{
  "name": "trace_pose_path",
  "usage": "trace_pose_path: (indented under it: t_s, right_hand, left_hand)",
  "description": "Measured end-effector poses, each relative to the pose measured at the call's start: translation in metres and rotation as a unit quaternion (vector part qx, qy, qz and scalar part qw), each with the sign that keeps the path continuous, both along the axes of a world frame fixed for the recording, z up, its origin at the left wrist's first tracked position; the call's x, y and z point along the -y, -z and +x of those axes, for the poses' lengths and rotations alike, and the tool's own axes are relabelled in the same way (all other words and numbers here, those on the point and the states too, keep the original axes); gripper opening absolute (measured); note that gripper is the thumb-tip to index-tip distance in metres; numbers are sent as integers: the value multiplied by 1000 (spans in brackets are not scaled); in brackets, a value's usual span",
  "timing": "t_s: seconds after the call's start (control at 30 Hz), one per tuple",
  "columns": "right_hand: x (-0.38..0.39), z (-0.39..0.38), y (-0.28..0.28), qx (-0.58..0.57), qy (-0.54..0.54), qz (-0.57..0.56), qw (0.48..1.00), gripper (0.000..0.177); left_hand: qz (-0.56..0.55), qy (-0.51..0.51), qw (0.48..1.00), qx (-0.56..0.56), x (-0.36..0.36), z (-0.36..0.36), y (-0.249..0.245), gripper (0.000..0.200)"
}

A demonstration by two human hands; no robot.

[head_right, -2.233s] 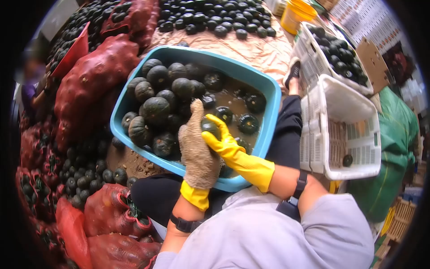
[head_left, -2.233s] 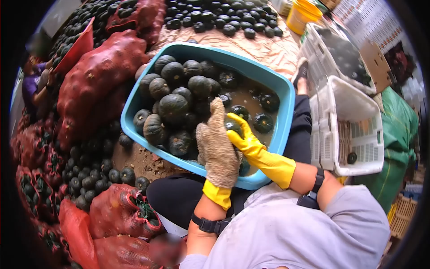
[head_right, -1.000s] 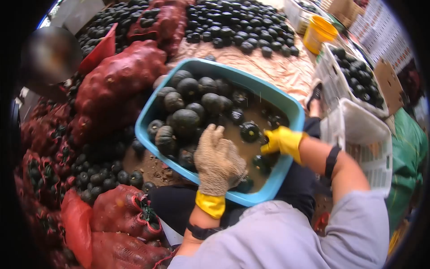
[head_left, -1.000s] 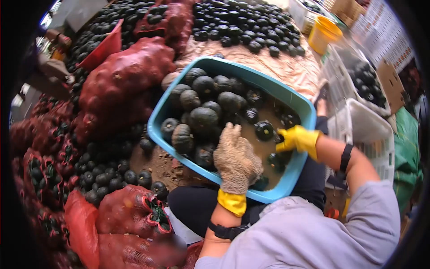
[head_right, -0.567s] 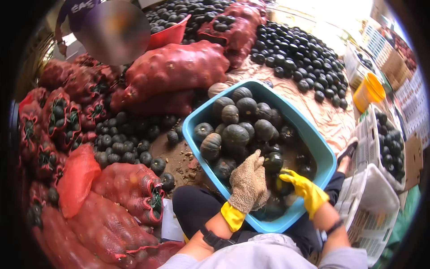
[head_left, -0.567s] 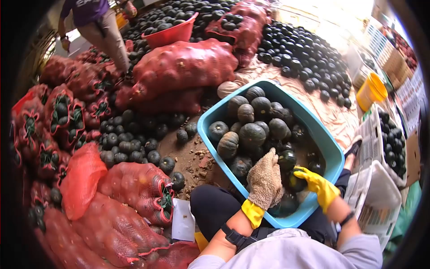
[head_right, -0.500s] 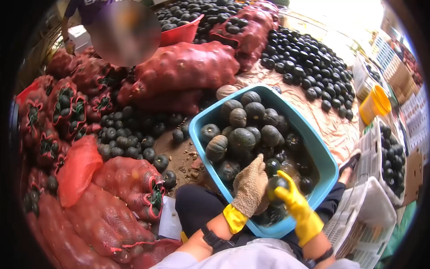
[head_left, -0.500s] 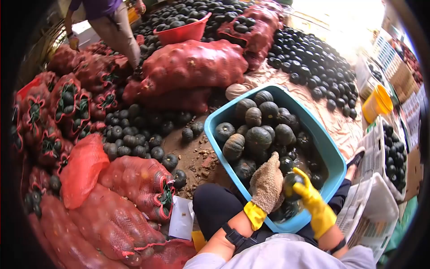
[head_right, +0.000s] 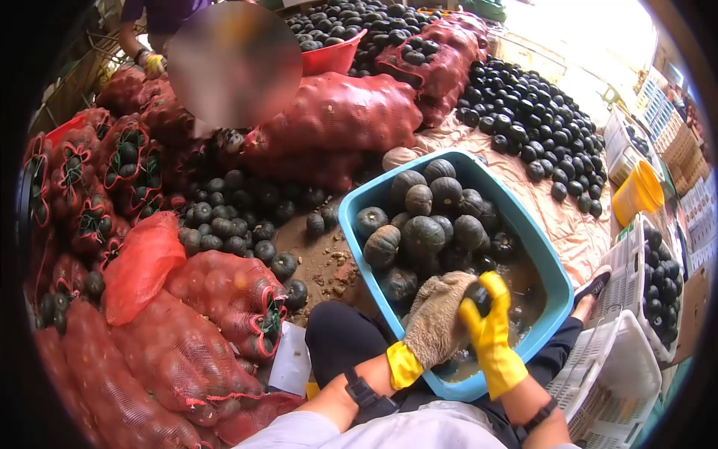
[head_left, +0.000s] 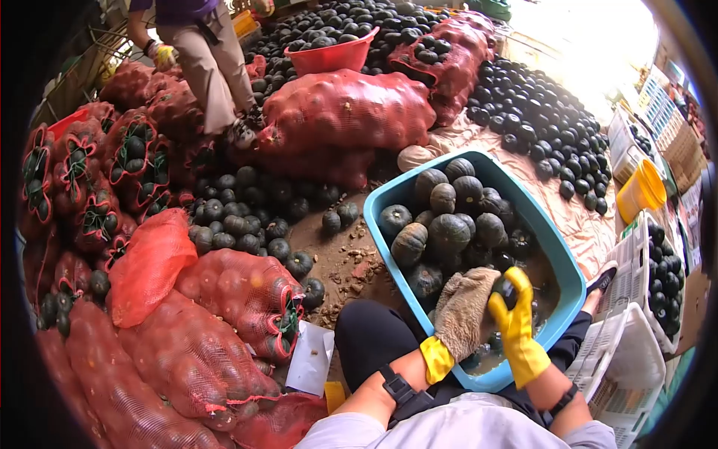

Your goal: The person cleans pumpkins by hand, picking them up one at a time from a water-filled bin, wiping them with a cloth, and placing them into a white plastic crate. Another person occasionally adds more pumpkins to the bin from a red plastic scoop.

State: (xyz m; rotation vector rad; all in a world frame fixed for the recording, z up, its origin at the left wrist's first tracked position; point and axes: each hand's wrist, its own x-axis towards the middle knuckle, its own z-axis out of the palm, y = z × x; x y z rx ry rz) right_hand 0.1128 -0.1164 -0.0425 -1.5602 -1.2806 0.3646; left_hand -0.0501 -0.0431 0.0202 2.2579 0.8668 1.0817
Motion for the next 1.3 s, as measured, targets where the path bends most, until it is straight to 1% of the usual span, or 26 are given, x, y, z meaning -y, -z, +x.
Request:
trace_pose_path:
  t_s: [0.03, 0.07, 0.13, 0.17, 0.23, 0.33, 0.37, 0.47, 0.5, 0.6, 0.67, 0.73, 0.77, 0.8, 0.87, 0.9, 0.93, 1.0, 1.03, 1.07, 1.13, 1.17, 1.2, 1.23, 1.27, 1.3]
  right_hand:
    - [-20, -3, -7, -118, 112, -28, 986, 63]
    - [-20, -4, -23, -319, 106, -70, 939, 70]
    - [1, 5, -15, -139, -63, -35, 988, 70]
    - [6, 10, -17, -215, -157, -57, 962, 70]
    - [-5, 25, -22, -235, -125, -124, 956, 70]
    - [-11, -26, -71, -152, -27, -152, 976, 65]
    - [-7, -29, -51, 165, 4, -93, 982, 59]
    - [4, -21, -57, -18, -85, -86, 993, 54]
    - [10, -23, -68, -465, -67, -188, 863, 49]
    - [0, -31, -18, -537, 40, 54, 841, 63]
    - [2, -16, -13, -269, 11, 16, 963, 70]
    - [20, 8, -49, -162, -101, -149, 970, 76]
    - [24, 11, -51, -12, -119, -188, 975, 80]
    - [25, 10, -49, -30, -132, -227, 965, 77]
    - [22, 13, -75, -267, -151, -303, 902, 70]
    - [19, 12, -40, -441, -177, -221, 851, 67]
    - [23, -12, -38, -634, -59, -173, 751, 66]
    - [15, -28, -18, -570, 58, -131, 809, 67]
    - [14, -18, 2, -383, 8, -57, 922, 70]
    - [20, -5, -18, -146, 22, -167, 975, 76]
    - [23, -5, -54, -87, -100, -145, 980, 81]
    - [24, -4, -74, -24, -114, -254, 960, 86]
    - [25, -2, -84, -59, -122, -288, 948, 81]
    - [25, 2, -64, -215, -134, -263, 931, 78]
    - [19, 4, -56, -362, -146, -230, 891, 75]
    - [19, -7, -49, -536, -96, -207, 813, 71]
  left_hand:
    - [-64, 13, 993, -96, 1, 8, -20, 67]
    - [-85, 25, 993, -83, 2, 4, -25, 71]
    - [-127, 49, 989, -57, 2, -3, -35, 79]
    - [-117, 58, 991, -28, -1, -5, -23, 89]
    - [-103, 85, 991, 28, -1, -5, 14, 108]
    - [52, 44, 997, -33, -2, 6, 45, 80]
    - [-15, 84, 996, -27, -5, 5, 26, 77]
    - [-86, 213, 973, 28, -20, -9, 6, 79]
    - [-60, 151, 986, 33, -10, -7, 18, 82]
    - [5, 28, 999, -16, 14, 3, 45, 88]
    - [-31, 8, 999, 9, 15, 14, 41, 87]
    - [-67, 64, 995, 42, 7, 8, 28, 87]
    - [-82, 112, 989, 52, 1, 2, 16, 86]
    - [-92, 148, 983, 51, -1, -1, 10, 86]
    - [-106, 143, 983, 38, 3, 1, 11, 85]
    - [-104, 112, 988, 30, 8, 5, 18, 85]
    - [-103, 85, 991, 28, 12, 10, 25, 85]
    - [-117, 61, 990, 48, 15, 14, 28, 84]
    - [-124, 65, 989, 56, 16, 12, 26, 84]
    - [-130, 75, 987, 63, 15, 10, 22, 83]
    - [-136, 115, 981, 77, 10, 3, 9, 83]
    - [-137, 135, 978, 75, 8, 1, 3, 82]
    - [-142, 142, 977, 70, 7, 0, -1, 82]
    - [-146, 139, 977, 65, 6, 1, 0, 82]
    - [-145, 116, 981, 61, 8, 6, 6, 81]
    - [-142, 85, 984, 59, 9, 13, 14, 81]
